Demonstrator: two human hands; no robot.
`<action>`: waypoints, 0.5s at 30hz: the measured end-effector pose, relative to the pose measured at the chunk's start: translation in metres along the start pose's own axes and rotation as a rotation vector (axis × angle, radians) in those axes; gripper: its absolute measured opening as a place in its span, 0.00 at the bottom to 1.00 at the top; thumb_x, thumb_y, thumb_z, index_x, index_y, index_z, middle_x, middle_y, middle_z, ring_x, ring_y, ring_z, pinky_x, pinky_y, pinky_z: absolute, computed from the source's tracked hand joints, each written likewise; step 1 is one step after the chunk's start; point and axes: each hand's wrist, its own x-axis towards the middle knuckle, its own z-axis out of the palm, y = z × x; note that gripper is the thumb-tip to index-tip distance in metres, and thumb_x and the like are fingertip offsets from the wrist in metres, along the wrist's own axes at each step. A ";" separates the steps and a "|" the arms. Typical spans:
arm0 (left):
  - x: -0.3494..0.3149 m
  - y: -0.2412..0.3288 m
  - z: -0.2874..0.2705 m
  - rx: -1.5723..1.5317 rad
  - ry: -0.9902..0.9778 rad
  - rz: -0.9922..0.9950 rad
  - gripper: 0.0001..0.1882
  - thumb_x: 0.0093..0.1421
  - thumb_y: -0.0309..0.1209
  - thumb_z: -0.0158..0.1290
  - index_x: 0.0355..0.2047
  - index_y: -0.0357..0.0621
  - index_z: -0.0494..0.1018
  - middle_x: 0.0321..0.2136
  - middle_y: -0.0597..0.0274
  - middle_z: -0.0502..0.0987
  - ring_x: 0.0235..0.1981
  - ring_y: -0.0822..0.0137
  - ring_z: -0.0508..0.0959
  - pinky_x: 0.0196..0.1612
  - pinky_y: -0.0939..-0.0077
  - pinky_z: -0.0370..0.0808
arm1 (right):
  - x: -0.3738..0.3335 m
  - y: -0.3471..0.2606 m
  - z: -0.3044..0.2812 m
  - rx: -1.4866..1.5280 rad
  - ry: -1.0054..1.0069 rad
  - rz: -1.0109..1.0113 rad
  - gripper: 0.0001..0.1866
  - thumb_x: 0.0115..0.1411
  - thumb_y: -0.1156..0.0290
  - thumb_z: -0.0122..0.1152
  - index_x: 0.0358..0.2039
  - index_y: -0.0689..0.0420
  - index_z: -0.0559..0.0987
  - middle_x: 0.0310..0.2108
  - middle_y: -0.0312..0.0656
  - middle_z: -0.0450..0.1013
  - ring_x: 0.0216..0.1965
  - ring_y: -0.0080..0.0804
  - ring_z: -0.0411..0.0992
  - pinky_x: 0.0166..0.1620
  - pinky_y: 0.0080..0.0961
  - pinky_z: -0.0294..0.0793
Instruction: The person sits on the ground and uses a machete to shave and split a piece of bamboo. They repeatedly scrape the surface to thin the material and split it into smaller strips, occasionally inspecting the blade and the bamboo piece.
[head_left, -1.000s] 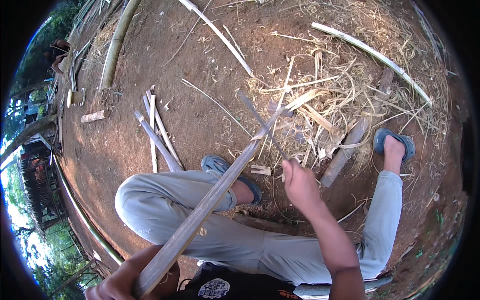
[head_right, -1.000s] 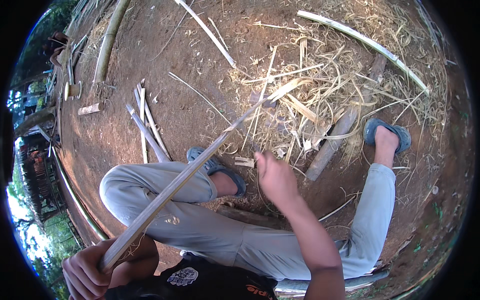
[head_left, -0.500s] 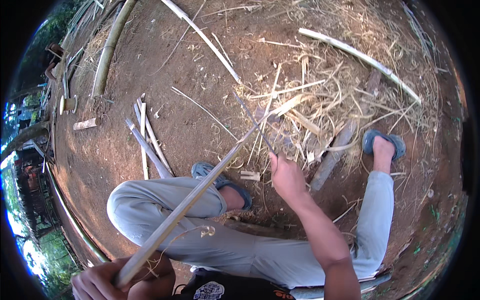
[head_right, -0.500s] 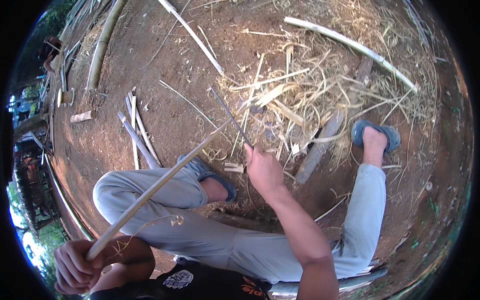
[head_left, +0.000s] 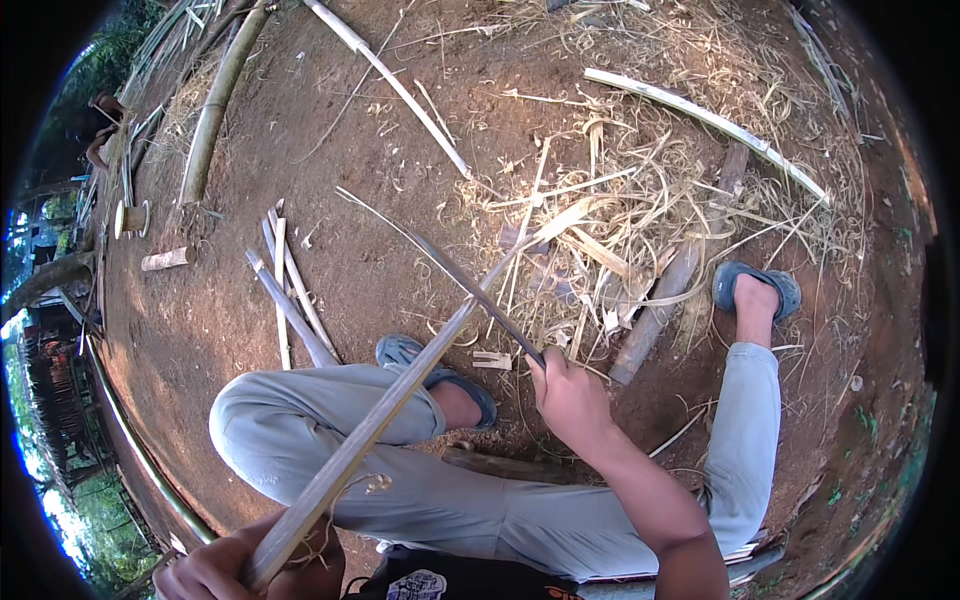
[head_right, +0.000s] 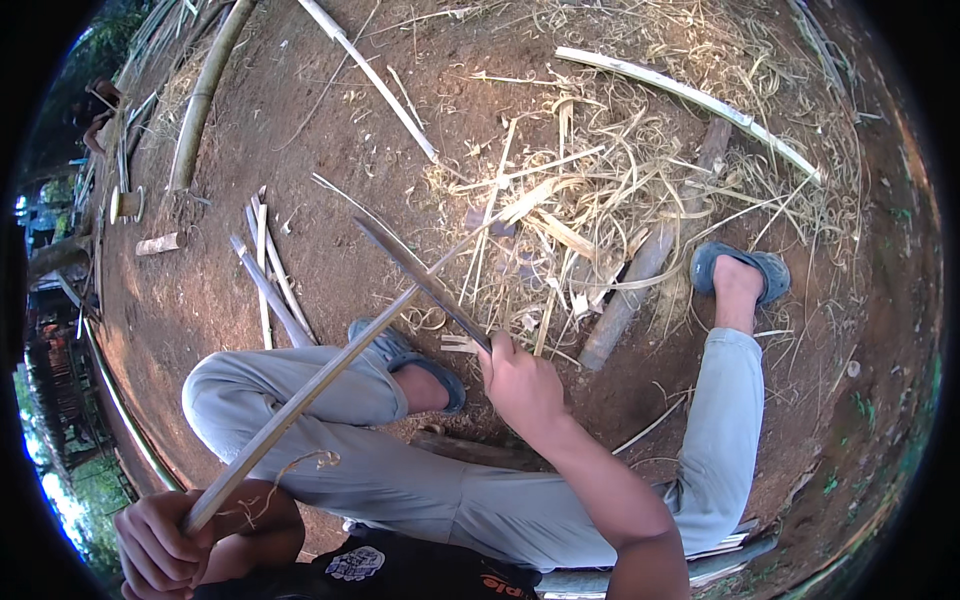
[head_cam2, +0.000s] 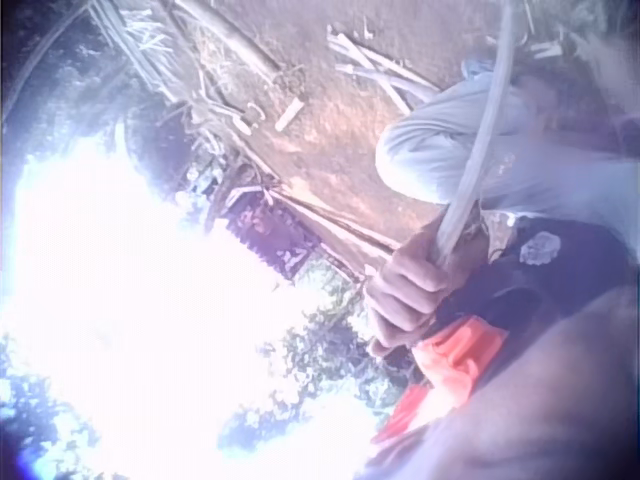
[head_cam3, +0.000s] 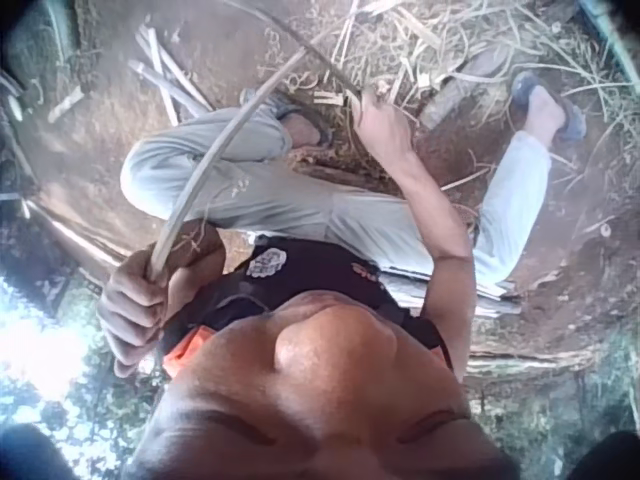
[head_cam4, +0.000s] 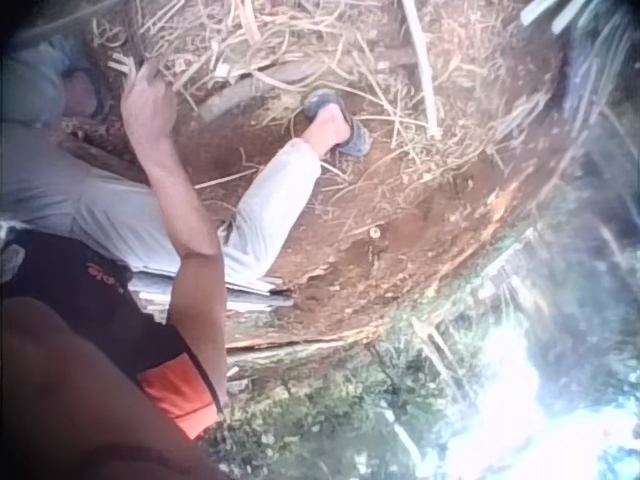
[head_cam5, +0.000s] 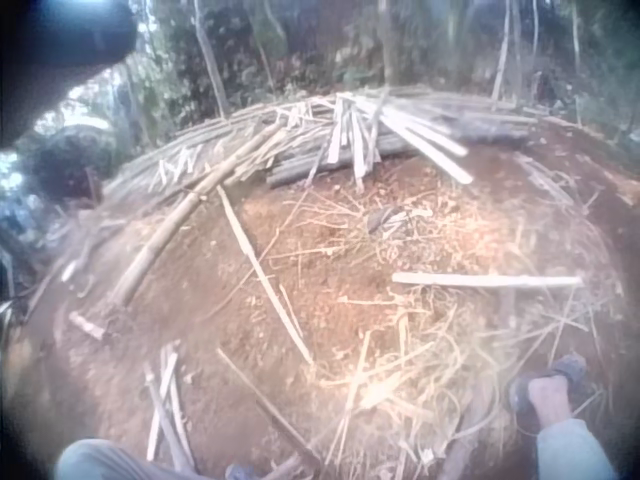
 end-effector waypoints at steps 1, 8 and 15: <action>0.000 0.002 0.004 -0.001 0.036 0.004 0.26 0.72 0.46 0.40 0.13 0.59 0.57 0.10 0.82 0.51 0.11 0.83 0.55 0.23 0.83 0.57 | 0.003 0.008 0.002 -0.061 0.001 0.005 0.19 0.71 0.60 0.46 0.37 0.65 0.74 0.19 0.54 0.76 0.17 0.53 0.76 0.20 0.45 0.76; 0.002 0.002 0.003 -0.080 -0.113 -0.009 0.27 0.71 0.46 0.42 0.13 0.59 0.52 0.08 0.84 0.48 0.07 0.85 0.50 0.18 0.87 0.51 | 0.048 0.013 0.000 0.103 -0.126 0.337 0.19 0.71 0.64 0.43 0.37 0.70 0.75 0.24 0.63 0.75 0.30 0.62 0.77 0.36 0.52 0.77; 0.016 0.018 -0.030 -0.239 -0.182 -0.072 0.22 0.59 0.22 0.43 0.08 0.55 0.60 0.04 0.79 0.59 0.04 0.87 0.57 0.09 0.93 0.52 | 0.056 0.081 0.060 0.120 -0.037 0.407 0.19 0.70 0.64 0.45 0.36 0.71 0.74 0.27 0.65 0.76 0.32 0.59 0.79 0.35 0.49 0.78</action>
